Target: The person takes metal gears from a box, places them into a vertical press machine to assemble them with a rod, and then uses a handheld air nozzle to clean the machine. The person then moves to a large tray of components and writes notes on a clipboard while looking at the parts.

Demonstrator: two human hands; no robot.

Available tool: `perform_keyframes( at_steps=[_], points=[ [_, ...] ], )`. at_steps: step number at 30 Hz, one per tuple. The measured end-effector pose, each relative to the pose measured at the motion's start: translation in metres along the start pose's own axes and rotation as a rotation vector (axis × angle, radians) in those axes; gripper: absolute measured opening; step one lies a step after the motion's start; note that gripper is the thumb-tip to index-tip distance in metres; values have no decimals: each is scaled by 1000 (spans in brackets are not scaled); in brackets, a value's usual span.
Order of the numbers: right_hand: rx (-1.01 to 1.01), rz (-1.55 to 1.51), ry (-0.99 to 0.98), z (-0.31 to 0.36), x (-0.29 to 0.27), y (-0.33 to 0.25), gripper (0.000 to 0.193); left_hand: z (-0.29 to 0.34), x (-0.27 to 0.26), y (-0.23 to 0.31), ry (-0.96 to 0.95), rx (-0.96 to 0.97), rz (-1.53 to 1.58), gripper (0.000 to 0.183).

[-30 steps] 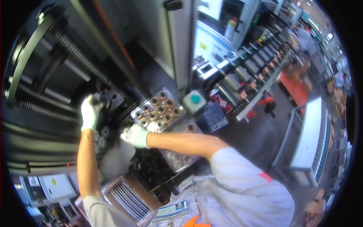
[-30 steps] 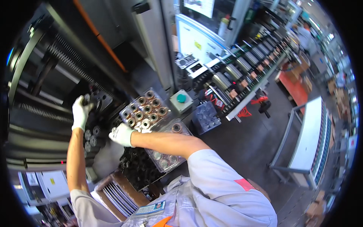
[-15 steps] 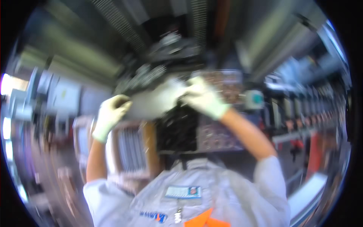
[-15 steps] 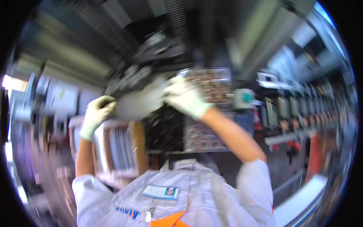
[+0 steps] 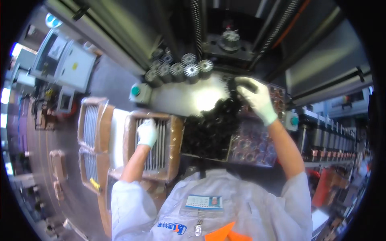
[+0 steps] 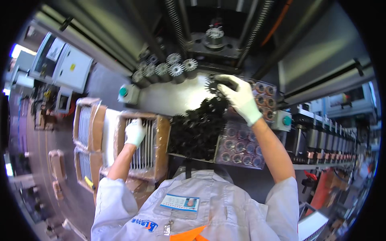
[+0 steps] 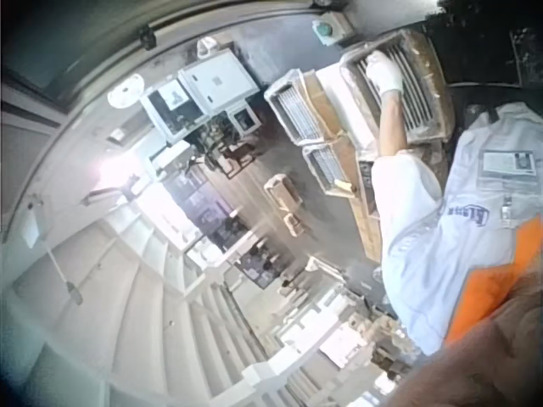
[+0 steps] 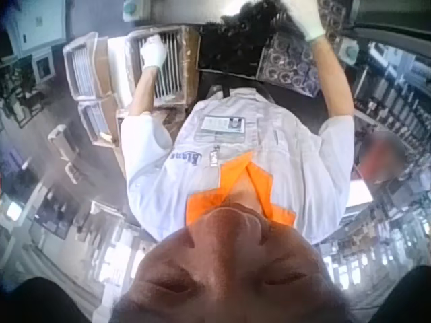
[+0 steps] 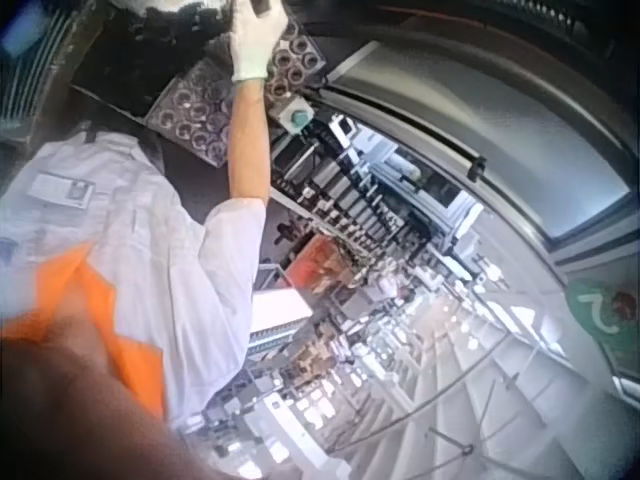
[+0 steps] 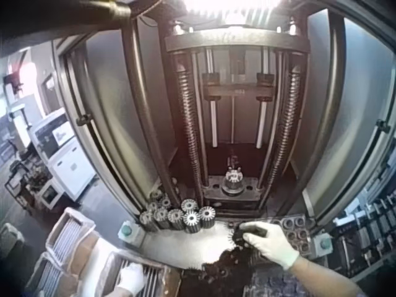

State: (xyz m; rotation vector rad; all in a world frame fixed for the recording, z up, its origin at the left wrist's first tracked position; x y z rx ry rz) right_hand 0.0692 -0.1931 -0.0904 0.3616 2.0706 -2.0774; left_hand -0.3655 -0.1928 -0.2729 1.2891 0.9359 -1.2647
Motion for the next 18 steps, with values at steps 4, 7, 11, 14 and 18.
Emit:
perform_keyframes(
  at_steps=[4, 7, 11, 14, 18],
  points=[
    [-29, -77, 175, -39, -31, -15, 28, 12, -12, 27, 127, 37, 75, 43],
    [-150, -64, 338, -86, -47, -32, 29, 19, -24, 30, 55, -16, 281, 36],
    [-127, 27, 430, -137, -48, -30, 30, 52, -17, -5, -17, -143, 883, 34],
    [-83, 170, 484, -166, -58, -6, 31, 96, 16, -27, -580, -331, 944, 70],
    [21, 198, 332, -195, -49, -6, 35, 137, 51, -66, -415, -318, 1197, 46]
  ],
)
Point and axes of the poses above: each hand's wrist, its own z-axis away from the middle knuckle, its own x-axis out of the palm, y = z × x, the point moved 6 cm from there along -z, towards the middle knuckle, and after that the axes turned 7 degrees about z, right-handed, at the moved point
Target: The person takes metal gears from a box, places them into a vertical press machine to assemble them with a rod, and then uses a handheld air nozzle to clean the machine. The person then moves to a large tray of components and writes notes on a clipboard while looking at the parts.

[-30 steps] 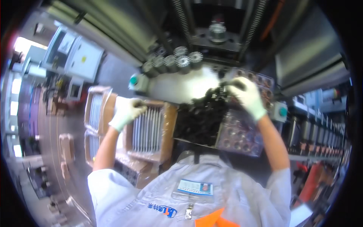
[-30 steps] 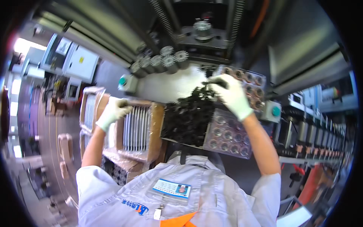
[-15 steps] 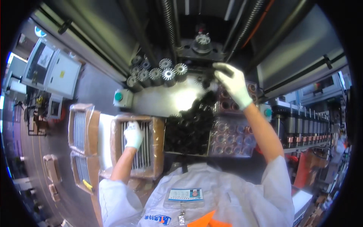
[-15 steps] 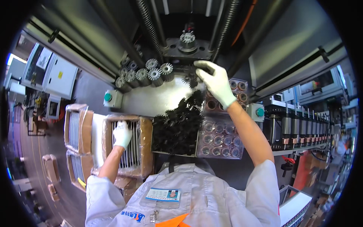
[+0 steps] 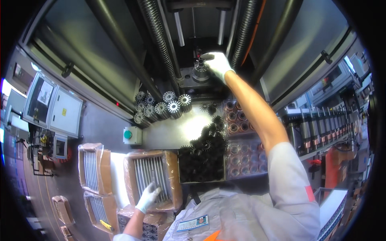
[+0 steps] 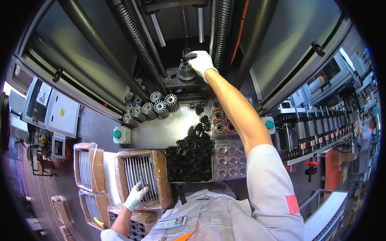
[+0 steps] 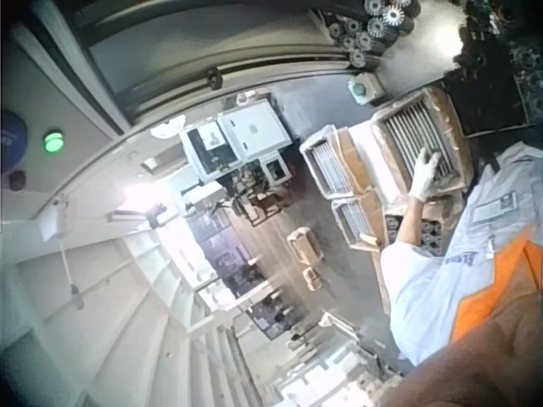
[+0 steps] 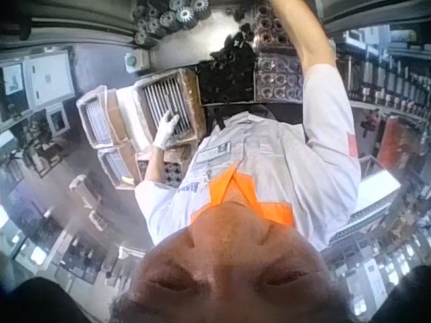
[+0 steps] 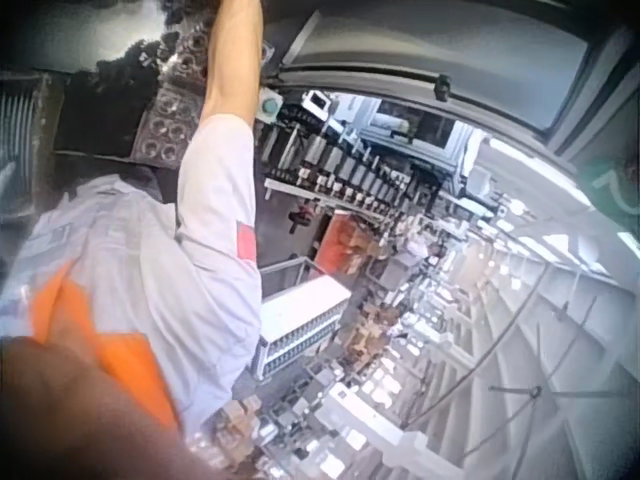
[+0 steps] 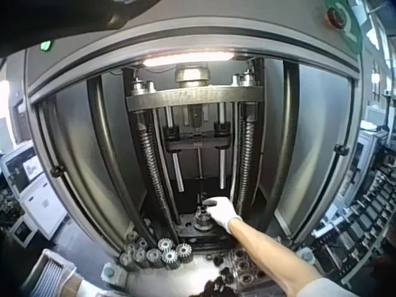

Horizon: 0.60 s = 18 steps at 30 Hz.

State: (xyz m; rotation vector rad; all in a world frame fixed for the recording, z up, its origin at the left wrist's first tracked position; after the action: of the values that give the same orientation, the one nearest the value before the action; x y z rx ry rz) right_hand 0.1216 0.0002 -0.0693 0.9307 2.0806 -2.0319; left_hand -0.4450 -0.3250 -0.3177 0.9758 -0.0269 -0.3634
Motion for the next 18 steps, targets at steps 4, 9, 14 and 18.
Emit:
perform_keyframes(
  at_steps=[4, 9, 14, 18],
  points=[
    [-306, 693, 152, 27, -6, -30, 38, 16, 29, 51, -114, -32, 213, 46],
    [-584, 869, 194, 66, -7, -21, 37, -9, 41, 173, 66, 175, 165, 50],
    [-490, 997, 31, 67, -20, -40, 40, -89, 150, 354, 32, 579, -84, 40],
    [-519, 751, 69, 143, -49, -51, 36, -112, 212, 476, -109, 748, 168, 25]
  ],
)
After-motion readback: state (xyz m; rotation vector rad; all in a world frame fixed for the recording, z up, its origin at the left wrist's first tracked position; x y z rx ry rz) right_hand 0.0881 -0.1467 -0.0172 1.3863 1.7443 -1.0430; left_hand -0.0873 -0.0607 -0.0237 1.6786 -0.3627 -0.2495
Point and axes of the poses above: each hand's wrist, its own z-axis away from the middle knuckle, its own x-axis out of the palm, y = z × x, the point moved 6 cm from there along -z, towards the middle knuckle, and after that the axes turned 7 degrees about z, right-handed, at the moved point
